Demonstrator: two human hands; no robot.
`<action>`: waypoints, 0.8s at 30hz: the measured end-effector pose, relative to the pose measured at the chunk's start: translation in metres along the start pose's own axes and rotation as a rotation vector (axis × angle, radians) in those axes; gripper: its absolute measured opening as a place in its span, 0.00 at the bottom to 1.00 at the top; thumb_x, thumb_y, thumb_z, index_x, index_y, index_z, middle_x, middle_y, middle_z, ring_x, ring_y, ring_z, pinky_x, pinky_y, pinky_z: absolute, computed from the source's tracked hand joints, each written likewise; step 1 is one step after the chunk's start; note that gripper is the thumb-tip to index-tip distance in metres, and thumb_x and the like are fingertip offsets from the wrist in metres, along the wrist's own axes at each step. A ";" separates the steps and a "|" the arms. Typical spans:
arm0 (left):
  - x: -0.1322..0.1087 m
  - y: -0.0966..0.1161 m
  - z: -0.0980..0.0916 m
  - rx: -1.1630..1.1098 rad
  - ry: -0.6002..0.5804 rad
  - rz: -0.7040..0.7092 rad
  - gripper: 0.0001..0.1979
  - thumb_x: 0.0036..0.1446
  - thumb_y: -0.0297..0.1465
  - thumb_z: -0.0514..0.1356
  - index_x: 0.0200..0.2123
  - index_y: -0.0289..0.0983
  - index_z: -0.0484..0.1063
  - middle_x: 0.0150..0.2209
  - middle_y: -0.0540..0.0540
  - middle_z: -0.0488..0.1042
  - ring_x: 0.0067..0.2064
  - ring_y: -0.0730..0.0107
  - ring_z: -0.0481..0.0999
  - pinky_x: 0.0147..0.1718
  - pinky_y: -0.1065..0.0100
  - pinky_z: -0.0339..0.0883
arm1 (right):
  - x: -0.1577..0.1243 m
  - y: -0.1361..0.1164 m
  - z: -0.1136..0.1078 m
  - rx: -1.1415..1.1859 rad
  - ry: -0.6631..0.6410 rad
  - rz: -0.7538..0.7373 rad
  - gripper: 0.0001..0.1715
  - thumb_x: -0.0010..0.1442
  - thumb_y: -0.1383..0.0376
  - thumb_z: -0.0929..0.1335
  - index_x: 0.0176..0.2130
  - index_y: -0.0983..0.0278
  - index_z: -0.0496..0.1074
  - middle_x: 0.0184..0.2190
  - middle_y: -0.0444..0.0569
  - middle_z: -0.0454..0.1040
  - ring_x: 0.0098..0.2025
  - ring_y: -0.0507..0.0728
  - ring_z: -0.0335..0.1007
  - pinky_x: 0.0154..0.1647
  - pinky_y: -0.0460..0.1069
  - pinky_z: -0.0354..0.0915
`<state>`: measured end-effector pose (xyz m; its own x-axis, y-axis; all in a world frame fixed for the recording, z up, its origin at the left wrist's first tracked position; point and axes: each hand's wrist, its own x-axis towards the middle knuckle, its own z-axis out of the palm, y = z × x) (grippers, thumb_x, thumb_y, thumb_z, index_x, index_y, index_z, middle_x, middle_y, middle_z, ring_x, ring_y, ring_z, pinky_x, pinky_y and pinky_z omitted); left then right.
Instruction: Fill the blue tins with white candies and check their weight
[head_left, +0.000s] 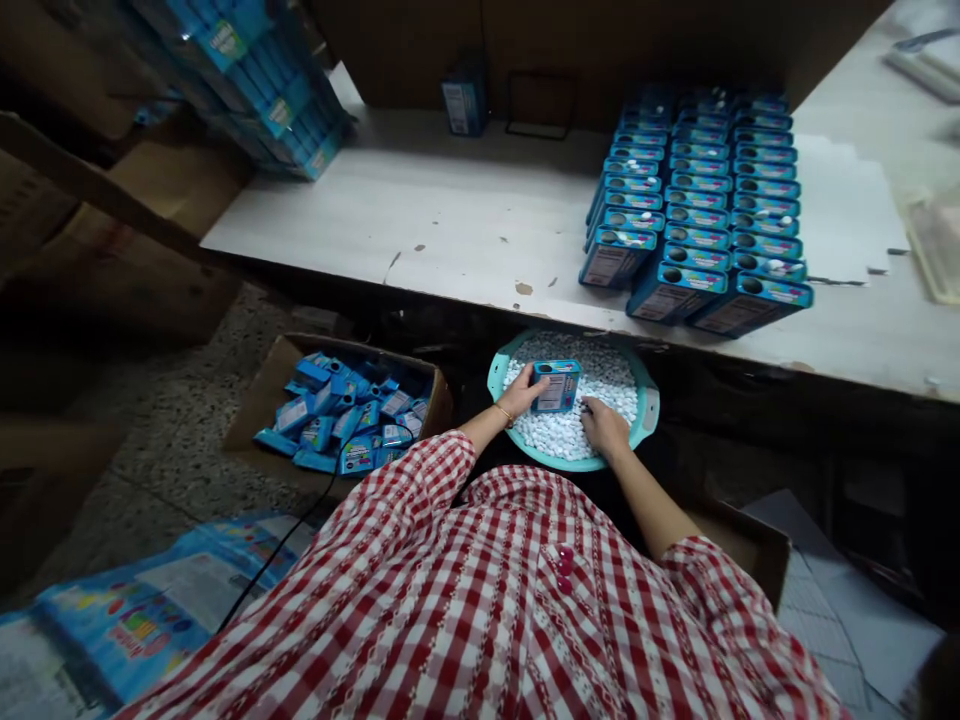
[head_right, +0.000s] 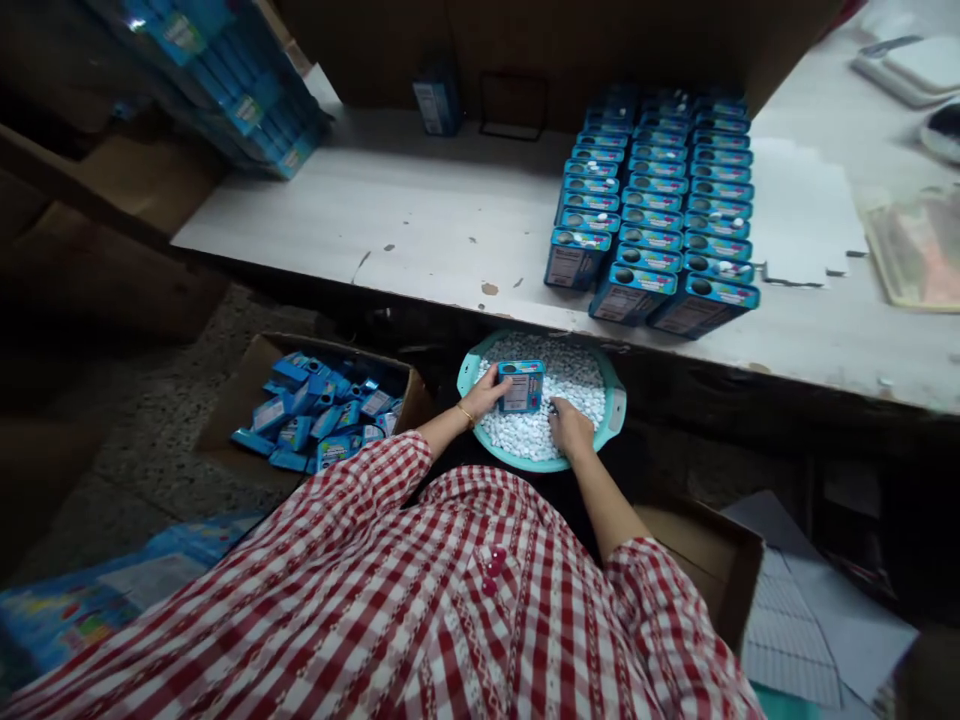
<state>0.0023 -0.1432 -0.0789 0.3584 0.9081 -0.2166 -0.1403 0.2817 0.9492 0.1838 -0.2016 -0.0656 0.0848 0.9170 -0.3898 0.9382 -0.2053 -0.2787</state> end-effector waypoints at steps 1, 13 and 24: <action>-0.003 0.005 -0.002 0.012 -0.006 0.023 0.25 0.49 0.47 0.60 0.45 0.37 0.63 0.44 0.44 0.71 0.47 0.64 0.71 0.50 0.60 0.63 | 0.000 0.003 -0.001 0.070 0.004 -0.004 0.22 0.60 0.64 0.61 0.54 0.61 0.66 0.49 0.51 0.72 0.49 0.59 0.69 0.45 0.51 0.62; -0.026 0.046 -0.046 0.614 0.119 0.348 0.22 0.52 0.38 0.58 0.48 0.35 0.63 0.44 0.43 0.71 0.44 0.64 0.71 0.48 0.61 0.64 | -0.038 0.030 -0.092 0.262 0.158 -0.216 0.16 0.56 0.62 0.67 0.46 0.59 0.71 0.42 0.47 0.76 0.39 0.55 0.71 0.39 0.47 0.63; -0.019 0.045 -0.006 0.834 -0.069 0.497 0.19 0.54 0.31 0.56 0.49 0.35 0.64 0.46 0.40 0.71 0.48 0.61 0.71 0.48 0.60 0.64 | -0.059 -0.053 -0.174 -0.417 -0.015 -0.290 0.16 0.60 0.60 0.62 0.46 0.59 0.72 0.45 0.51 0.74 0.41 0.60 0.72 0.35 0.50 0.63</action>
<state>-0.0167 -0.1458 -0.0338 0.4916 0.8368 0.2411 0.3992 -0.4626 0.7916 0.1875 -0.1858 0.1247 -0.2012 0.9103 -0.3617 0.9768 0.2141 -0.0046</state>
